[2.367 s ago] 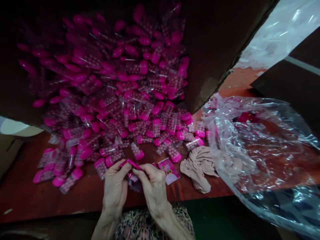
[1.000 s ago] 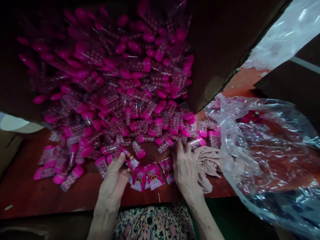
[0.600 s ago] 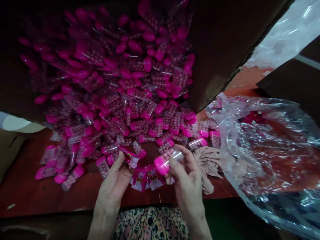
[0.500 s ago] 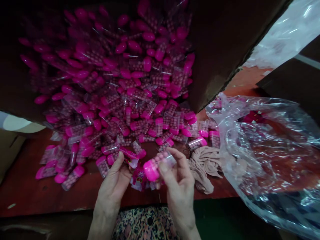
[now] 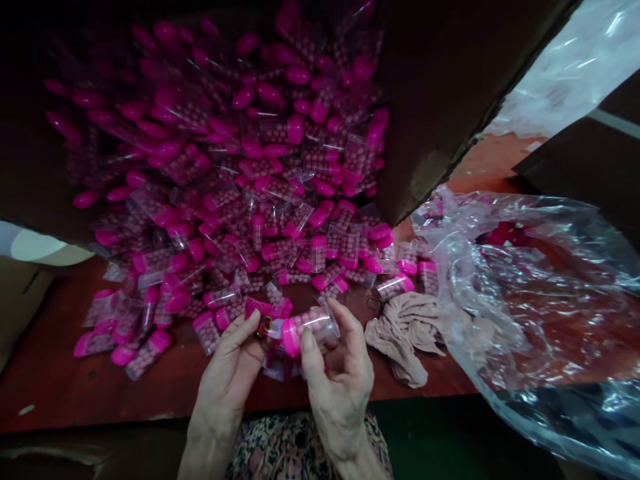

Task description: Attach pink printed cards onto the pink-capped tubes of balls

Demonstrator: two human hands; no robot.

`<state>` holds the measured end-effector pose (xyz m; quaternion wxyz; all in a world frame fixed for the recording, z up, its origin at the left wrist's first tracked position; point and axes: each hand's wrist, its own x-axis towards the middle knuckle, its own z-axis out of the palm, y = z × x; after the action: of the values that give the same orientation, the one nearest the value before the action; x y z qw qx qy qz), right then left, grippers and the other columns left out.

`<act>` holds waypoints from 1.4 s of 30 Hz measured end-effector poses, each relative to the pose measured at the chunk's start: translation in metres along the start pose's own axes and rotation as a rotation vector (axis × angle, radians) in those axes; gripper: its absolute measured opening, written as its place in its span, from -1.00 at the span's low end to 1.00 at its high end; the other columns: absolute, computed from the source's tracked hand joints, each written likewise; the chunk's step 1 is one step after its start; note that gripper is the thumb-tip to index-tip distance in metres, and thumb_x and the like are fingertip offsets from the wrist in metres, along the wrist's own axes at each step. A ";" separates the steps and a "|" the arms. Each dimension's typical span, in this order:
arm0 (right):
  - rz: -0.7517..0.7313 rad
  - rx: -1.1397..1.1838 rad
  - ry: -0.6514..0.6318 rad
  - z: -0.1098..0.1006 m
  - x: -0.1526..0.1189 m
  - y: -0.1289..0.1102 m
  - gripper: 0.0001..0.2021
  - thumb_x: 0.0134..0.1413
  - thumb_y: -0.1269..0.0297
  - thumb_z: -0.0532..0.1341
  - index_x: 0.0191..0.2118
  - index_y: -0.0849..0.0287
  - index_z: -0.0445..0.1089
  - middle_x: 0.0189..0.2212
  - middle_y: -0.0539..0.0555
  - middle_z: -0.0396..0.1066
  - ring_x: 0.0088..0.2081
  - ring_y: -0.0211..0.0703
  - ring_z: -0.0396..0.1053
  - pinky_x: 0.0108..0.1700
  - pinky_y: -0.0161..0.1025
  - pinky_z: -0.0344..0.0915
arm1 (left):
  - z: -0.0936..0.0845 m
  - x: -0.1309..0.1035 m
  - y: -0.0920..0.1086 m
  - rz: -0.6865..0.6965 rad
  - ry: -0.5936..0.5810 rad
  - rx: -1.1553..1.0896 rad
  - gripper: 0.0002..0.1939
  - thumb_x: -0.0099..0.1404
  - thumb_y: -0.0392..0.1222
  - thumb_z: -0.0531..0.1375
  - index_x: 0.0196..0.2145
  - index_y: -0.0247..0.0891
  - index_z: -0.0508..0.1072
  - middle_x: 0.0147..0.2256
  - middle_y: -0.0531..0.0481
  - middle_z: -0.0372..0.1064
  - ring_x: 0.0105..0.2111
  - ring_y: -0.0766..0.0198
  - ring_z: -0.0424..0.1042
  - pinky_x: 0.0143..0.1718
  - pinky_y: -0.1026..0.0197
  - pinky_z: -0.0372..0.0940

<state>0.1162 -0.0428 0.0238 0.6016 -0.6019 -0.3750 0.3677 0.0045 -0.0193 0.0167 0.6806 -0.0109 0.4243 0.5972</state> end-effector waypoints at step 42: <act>-0.189 0.032 -0.042 0.008 -0.003 0.038 -0.61 0.09 0.38 0.16 0.06 0.05 0.22 -0.15 0.11 0.40 -0.23 -0.15 0.42 -0.22 -0.15 0.43 | -0.013 0.010 -0.006 0.063 0.003 0.184 -0.85 -0.07 -0.21 0.37 -0.54 -0.32 0.50 -0.60 0.07 0.43 -0.64 0.46 0.32 -0.59 0.41 0.21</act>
<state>0.1077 -0.0417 -0.0140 0.6350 -0.5464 -0.4367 0.3279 0.0013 -0.0193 -0.0001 0.6588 0.0638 0.4786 0.5769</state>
